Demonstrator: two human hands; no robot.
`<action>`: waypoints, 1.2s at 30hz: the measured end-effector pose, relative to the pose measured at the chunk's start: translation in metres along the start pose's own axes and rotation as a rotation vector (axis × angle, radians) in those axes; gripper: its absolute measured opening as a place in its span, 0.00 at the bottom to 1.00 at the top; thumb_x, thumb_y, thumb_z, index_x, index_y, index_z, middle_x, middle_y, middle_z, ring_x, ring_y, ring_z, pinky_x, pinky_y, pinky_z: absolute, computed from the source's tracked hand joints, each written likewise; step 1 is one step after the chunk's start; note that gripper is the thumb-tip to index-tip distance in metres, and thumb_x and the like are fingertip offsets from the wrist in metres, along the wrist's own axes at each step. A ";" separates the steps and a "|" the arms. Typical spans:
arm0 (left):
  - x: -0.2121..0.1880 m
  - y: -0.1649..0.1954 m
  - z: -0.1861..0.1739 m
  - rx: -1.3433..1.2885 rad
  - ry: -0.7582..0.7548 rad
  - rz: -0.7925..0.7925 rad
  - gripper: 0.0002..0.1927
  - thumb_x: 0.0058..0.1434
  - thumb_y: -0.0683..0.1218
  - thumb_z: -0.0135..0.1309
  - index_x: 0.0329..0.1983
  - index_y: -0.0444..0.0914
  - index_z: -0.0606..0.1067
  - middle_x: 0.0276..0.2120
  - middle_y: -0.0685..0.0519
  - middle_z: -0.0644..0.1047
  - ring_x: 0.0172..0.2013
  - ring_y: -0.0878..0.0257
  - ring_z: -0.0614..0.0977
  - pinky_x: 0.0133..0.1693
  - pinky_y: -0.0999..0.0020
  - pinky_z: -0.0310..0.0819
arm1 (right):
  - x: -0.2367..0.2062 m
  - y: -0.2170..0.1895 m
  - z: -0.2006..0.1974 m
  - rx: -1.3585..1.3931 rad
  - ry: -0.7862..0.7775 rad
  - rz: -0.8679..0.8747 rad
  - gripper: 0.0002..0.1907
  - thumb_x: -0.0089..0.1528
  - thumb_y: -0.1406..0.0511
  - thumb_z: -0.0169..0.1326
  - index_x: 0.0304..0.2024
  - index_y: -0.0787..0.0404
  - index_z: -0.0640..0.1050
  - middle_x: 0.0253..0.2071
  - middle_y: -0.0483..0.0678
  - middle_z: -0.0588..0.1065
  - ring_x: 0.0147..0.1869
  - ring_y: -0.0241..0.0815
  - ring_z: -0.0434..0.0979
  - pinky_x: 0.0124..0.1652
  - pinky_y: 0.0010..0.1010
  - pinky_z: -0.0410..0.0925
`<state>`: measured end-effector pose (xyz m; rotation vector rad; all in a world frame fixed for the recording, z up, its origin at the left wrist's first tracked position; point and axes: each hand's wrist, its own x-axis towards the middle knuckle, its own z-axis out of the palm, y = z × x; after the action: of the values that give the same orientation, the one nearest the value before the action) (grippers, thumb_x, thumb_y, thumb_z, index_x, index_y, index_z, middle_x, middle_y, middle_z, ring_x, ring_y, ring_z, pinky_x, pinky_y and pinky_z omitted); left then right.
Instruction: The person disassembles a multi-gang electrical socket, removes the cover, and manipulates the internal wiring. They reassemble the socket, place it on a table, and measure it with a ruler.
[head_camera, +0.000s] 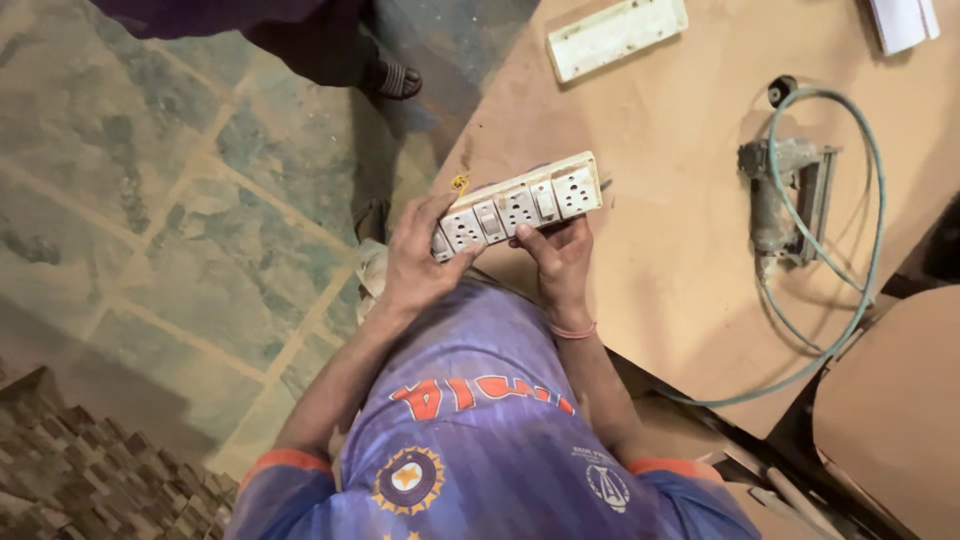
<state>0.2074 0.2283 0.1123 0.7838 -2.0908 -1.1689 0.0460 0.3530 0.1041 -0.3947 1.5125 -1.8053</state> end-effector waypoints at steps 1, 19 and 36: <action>0.000 -0.003 -0.003 -0.011 0.005 -0.017 0.34 0.52 0.43 0.71 0.61 0.35 0.71 0.52 0.40 0.75 0.53 0.44 0.79 0.54 0.56 0.75 | 0.001 -0.001 0.004 -0.009 -0.007 0.012 0.24 0.62 0.73 0.61 0.58 0.70 0.68 0.46 0.55 0.77 0.45 0.43 0.81 0.44 0.33 0.78; 0.011 -0.008 0.010 -0.032 -0.017 -0.053 0.30 0.53 0.42 0.70 0.58 0.35 0.72 0.49 0.42 0.75 0.50 0.47 0.79 0.51 0.57 0.75 | 0.027 -0.027 -0.013 0.154 0.050 -0.075 0.21 0.70 0.57 0.48 0.54 0.70 0.68 0.42 0.57 0.78 0.36 0.47 0.83 0.32 0.36 0.78; 0.017 -0.008 0.015 0.033 -0.011 0.115 0.27 0.54 0.41 0.68 0.58 0.38 0.74 0.49 0.44 0.75 0.49 0.46 0.77 0.51 0.55 0.73 | 0.022 -0.052 -0.007 0.119 0.122 -0.063 0.23 0.68 0.59 0.47 0.57 0.71 0.64 0.43 0.62 0.76 0.36 0.51 0.81 0.32 0.39 0.78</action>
<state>0.1868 0.2200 0.1023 0.6638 -2.1390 -1.0812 0.0089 0.3446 0.1462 -0.2818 1.4799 -1.9891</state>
